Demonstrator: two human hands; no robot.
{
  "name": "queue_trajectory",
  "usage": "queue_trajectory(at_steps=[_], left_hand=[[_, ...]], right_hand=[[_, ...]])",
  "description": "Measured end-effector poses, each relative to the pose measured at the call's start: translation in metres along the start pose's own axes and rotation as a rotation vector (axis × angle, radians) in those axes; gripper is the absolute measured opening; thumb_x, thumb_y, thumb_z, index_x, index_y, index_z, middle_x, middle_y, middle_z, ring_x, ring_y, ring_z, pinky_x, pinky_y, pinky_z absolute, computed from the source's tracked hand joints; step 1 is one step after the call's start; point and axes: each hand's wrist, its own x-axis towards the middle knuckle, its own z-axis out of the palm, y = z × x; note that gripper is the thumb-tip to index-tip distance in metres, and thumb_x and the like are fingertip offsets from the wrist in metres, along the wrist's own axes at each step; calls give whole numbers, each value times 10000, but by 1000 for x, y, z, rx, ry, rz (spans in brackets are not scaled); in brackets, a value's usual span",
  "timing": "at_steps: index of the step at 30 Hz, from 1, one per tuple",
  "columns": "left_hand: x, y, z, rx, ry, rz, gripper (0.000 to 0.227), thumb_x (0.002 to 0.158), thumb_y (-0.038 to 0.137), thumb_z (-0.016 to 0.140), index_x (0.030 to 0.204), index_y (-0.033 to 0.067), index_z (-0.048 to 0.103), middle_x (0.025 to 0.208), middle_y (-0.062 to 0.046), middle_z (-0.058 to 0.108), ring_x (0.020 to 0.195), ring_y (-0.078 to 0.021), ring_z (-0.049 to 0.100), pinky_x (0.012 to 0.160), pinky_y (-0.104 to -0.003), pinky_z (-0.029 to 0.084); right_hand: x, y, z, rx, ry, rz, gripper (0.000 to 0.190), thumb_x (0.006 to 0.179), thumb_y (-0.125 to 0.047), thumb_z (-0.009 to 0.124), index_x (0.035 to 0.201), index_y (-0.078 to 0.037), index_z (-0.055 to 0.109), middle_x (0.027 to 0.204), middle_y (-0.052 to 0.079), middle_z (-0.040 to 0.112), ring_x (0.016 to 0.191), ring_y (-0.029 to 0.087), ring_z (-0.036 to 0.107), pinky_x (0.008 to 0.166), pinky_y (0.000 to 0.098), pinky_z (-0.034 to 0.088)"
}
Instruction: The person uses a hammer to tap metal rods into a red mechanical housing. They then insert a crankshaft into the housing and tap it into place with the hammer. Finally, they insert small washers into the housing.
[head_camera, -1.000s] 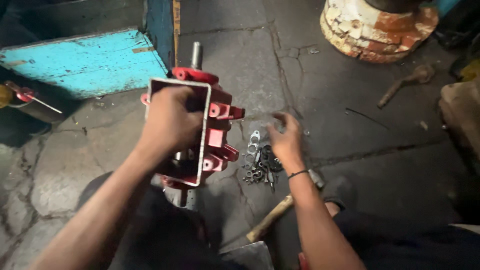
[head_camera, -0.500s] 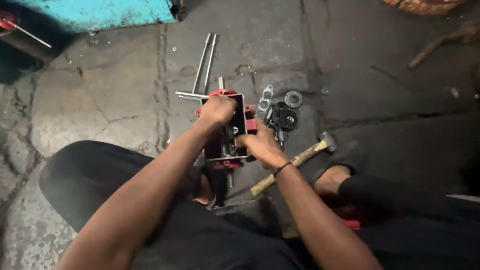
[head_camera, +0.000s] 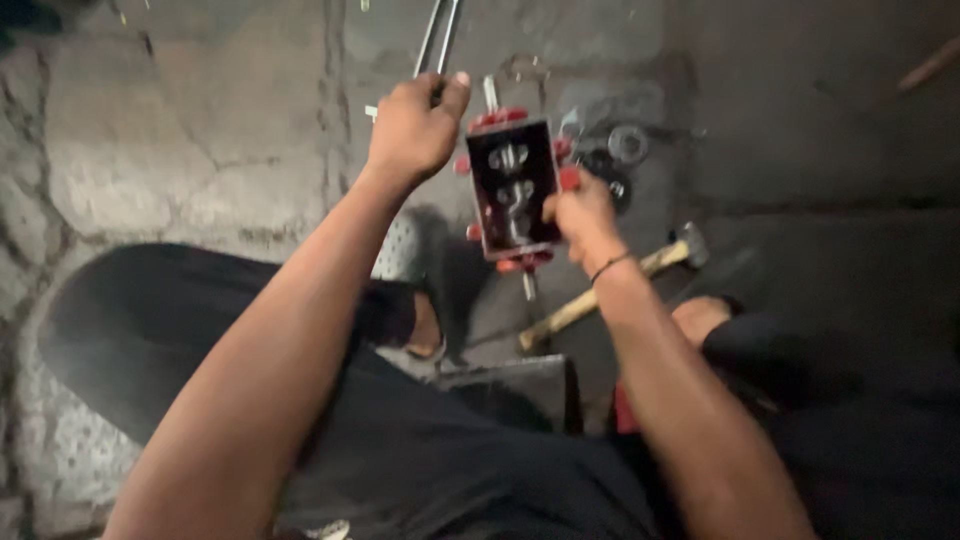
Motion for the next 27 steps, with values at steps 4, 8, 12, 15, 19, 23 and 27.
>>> queue_trajectory(at_steps=[4, 8, 12, 15, 19, 23, 27], left_hand=[[6, -54, 23, 353, -53, 112, 716, 790, 460, 767, 1272, -38, 589, 1125, -313, 659, 1065, -461, 626, 893, -483, 504], [18, -83, 36, 435, -316, 131, 560, 762, 454, 775, 1123, 34, 696, 1120, -249, 686, 1092, -427, 633, 930, -488, 499], [27, -91, 39, 561, -408, 94, 461, 807, 434, 719, 1108, 86, 737, 1137, -223, 706, 1112, -412, 648, 961, -490, 515], [24, -92, 41, 577, -397, 69, 440, 834, 429, 691, 1101, 83, 746, 1145, -225, 708, 1113, -410, 656, 973, -485, 518], [20, -87, 41, 566, -345, 71, 465, 828, 436, 686, 1115, 73, 725, 1152, -222, 698, 1104, -411, 648, 963, -481, 511], [12, -82, 42, 541, -326, 83, 455, 860, 429, 679, 1116, 55, 717, 1160, -228, 690, 1101, -422, 641, 958, -485, 509], [13, -74, 42, 480, -309, 72, 431, 875, 390, 664, 1147, 59, 702, 1136, -222, 705, 1095, -421, 648, 958, -483, 510]], right_hand=[[0, -3, 2, 99, -50, 42, 422, 659, 73, 606, 1041, -78, 703, 869, 7, 698, 794, 167, 647, 668, 322, 527], [-5, -13, 8, 87, -60, 139, 405, 654, 93, 599, 1027, -47, 671, 844, 39, 676, 726, 208, 665, 605, 366, 568], [-6, -12, 13, 65, -62, 134, 429, 643, 98, 594, 1029, -61, 694, 854, 39, 695, 718, 189, 678, 601, 348, 574], [-11, -15, 14, 20, -52, 155, 419, 666, 96, 598, 1045, -54, 698, 851, 60, 683, 696, 203, 644, 579, 359, 527], [-9, -20, 15, 109, -59, 253, 458, 654, 102, 555, 1059, -80, 667, 833, 64, 659, 662, 236, 667, 509, 407, 562], [-9, -15, 10, 88, -116, 138, 459, 683, 100, 592, 1104, -55, 688, 873, 76, 684, 717, 219, 680, 542, 345, 570], [-10, -26, 7, 78, -107, 228, 443, 691, 89, 579, 1102, -62, 650, 862, 68, 655, 694, 236, 653, 514, 394, 537]])
